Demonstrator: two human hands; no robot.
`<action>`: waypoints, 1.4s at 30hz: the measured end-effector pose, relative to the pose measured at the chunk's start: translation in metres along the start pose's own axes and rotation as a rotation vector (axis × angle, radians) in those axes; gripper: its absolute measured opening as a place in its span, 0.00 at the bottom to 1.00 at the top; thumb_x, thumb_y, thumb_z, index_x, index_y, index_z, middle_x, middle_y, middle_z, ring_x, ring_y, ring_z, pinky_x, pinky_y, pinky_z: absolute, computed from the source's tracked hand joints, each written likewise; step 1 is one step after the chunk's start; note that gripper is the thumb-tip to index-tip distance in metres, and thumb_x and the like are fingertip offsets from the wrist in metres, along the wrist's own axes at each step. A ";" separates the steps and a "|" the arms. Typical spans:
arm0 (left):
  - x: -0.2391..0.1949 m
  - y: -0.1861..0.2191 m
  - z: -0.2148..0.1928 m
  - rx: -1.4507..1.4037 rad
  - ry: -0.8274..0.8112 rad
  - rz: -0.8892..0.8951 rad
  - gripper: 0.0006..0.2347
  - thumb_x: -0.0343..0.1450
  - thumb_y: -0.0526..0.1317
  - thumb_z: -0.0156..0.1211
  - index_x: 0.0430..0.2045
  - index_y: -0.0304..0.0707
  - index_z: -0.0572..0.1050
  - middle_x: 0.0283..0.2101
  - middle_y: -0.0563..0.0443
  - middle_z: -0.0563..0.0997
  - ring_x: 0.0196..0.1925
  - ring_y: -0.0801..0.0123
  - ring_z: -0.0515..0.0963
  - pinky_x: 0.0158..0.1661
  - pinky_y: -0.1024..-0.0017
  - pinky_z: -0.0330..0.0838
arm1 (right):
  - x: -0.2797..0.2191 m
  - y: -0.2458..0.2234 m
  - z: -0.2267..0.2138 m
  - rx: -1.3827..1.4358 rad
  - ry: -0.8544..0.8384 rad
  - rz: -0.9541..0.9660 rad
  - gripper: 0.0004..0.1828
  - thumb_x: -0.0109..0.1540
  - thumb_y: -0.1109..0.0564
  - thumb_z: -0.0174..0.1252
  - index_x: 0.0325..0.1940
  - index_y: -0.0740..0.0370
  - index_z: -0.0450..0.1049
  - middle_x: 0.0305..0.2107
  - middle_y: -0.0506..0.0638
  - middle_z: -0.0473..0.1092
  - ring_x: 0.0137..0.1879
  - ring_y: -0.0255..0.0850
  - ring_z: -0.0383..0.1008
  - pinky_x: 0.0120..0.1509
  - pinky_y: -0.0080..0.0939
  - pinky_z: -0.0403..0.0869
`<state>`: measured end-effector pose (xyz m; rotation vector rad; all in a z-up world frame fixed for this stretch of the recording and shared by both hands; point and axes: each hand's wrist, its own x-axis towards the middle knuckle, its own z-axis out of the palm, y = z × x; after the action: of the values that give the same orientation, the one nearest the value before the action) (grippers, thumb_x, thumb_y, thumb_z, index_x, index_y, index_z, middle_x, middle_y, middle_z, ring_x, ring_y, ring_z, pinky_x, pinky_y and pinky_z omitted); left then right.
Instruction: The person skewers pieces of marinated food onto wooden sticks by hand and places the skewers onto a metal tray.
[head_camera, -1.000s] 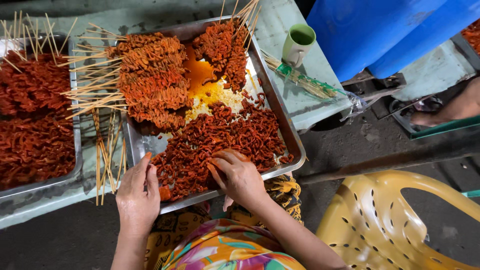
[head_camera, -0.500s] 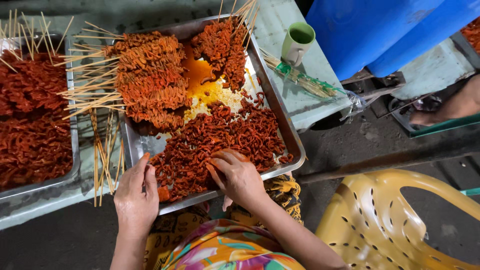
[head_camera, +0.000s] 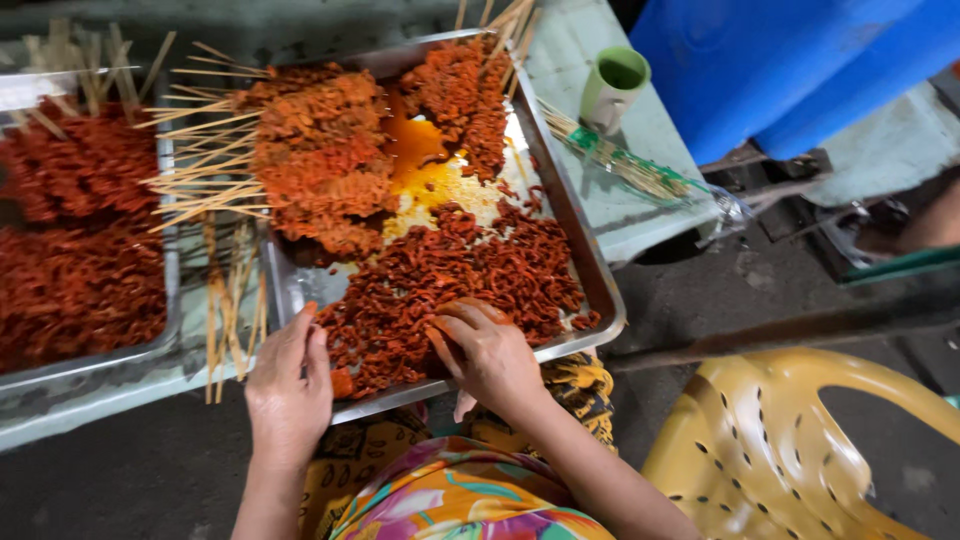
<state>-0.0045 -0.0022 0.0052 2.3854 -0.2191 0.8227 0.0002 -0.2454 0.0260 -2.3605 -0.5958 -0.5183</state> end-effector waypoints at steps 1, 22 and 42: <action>0.000 0.000 0.000 -0.020 0.008 0.003 0.11 0.76 0.33 0.61 0.52 0.32 0.78 0.46 0.38 0.83 0.46 0.51 0.84 0.47 0.61 0.79 | 0.000 0.000 0.000 0.002 -0.005 -0.002 0.12 0.60 0.58 0.65 0.47 0.62 0.79 0.46 0.53 0.77 0.54 0.53 0.77 0.57 0.48 0.77; -0.001 -0.001 0.007 -0.063 0.065 0.000 0.11 0.74 0.32 0.61 0.51 0.32 0.77 0.45 0.37 0.83 0.46 0.48 0.83 0.48 0.59 0.78 | 0.005 -0.003 -0.001 -0.047 0.031 0.005 0.09 0.59 0.58 0.66 0.41 0.65 0.79 0.42 0.55 0.78 0.49 0.53 0.78 0.53 0.48 0.77; 0.002 0.005 0.002 -0.114 0.059 -0.012 0.12 0.75 0.31 0.60 0.53 0.33 0.75 0.43 0.39 0.83 0.44 0.51 0.84 0.44 0.61 0.79 | 0.007 -0.005 -0.002 -0.073 -0.001 0.021 0.09 0.60 0.58 0.65 0.42 0.64 0.80 0.43 0.54 0.78 0.50 0.52 0.79 0.52 0.47 0.78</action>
<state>-0.0036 -0.0071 0.0071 2.2510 -0.2224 0.8506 0.0026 -0.2414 0.0338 -2.4336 -0.5603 -0.5378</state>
